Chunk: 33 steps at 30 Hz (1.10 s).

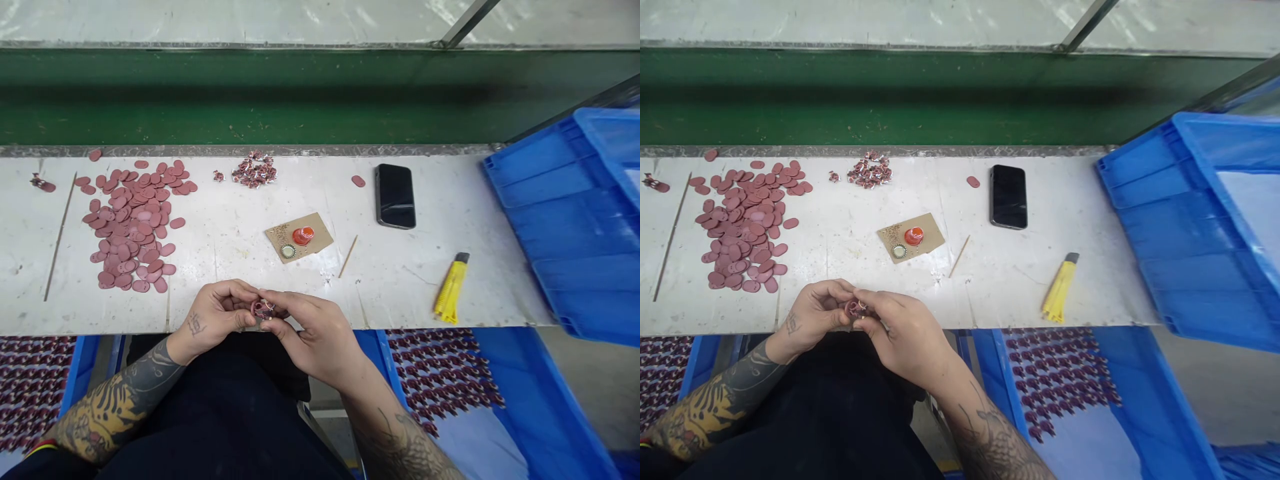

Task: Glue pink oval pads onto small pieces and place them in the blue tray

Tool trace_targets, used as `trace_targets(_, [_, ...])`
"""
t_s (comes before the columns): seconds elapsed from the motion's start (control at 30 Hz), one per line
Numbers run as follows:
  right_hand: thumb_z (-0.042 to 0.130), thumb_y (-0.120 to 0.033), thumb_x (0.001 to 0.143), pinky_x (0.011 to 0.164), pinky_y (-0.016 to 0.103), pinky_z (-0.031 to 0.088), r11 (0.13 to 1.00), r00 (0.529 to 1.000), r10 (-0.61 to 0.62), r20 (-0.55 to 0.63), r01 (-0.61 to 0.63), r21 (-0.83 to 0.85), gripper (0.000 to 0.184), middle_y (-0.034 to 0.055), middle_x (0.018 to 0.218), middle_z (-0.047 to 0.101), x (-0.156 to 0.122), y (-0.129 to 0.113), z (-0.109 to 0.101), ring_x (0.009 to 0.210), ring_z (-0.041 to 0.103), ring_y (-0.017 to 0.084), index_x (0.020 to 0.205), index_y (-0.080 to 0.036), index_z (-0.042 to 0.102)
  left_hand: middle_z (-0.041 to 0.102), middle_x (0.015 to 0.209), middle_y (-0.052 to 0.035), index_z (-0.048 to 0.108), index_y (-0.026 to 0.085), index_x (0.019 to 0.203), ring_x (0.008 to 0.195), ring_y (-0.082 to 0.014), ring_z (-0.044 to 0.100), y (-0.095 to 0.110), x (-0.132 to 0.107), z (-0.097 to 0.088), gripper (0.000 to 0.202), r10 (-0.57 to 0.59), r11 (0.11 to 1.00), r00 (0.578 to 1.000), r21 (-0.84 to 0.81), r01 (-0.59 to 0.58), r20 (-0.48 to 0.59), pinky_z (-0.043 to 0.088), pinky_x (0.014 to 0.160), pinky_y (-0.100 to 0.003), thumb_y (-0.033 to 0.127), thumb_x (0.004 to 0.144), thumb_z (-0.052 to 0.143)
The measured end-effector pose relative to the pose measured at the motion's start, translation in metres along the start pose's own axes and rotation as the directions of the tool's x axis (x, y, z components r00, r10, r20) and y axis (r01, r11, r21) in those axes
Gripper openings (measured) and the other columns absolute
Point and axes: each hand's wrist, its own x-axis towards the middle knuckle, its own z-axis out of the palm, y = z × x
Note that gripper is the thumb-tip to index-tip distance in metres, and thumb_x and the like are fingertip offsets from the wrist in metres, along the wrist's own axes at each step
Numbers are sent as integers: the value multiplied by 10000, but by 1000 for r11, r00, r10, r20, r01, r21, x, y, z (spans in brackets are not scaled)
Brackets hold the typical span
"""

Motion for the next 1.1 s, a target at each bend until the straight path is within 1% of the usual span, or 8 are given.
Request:
trace_targets(0.63, [638, -129, 885, 768, 359, 642, 1000, 1000, 4, 18, -3, -27, 375, 83, 1044, 773, 3, -1, -2, 871, 753, 227, 1254, -190, 627, 719, 927, -37, 751, 156, 846, 830, -144, 710, 1, 1, 1, 205, -15, 1000, 1000, 17, 15, -15, 602, 730, -234, 133, 683, 873])
trace_targets(0.87, [632, -131, 890, 767, 343, 636, 999, 999, 17, 29, -16, -28, 390, 65, 1049, 773, 3, -2, -2, 870, 751, 214, 1271, -214, 613, 721, 919, -32, 754, 157, 834, 827, -138, 711, 4, -1, 0, 192, -12, 1000, 1000, 20, 13, -14, 600, 746, -229, 132, 683, 871])
trace_targets(1.1, [633, -133, 889, 788, 347, 631, 999, 1000, 9, 28, -8, -32, 372, 76, 1060, 772, 4, -4, -1, 894, 751, 219, 1256, -198, 624, 721, 942, -30, 749, 165, 859, 842, -148, 716, 3, -2, -1, 187, -21, 1000, 1000, 16, 21, -2, 611, 750, -249, 140, 707, 857])
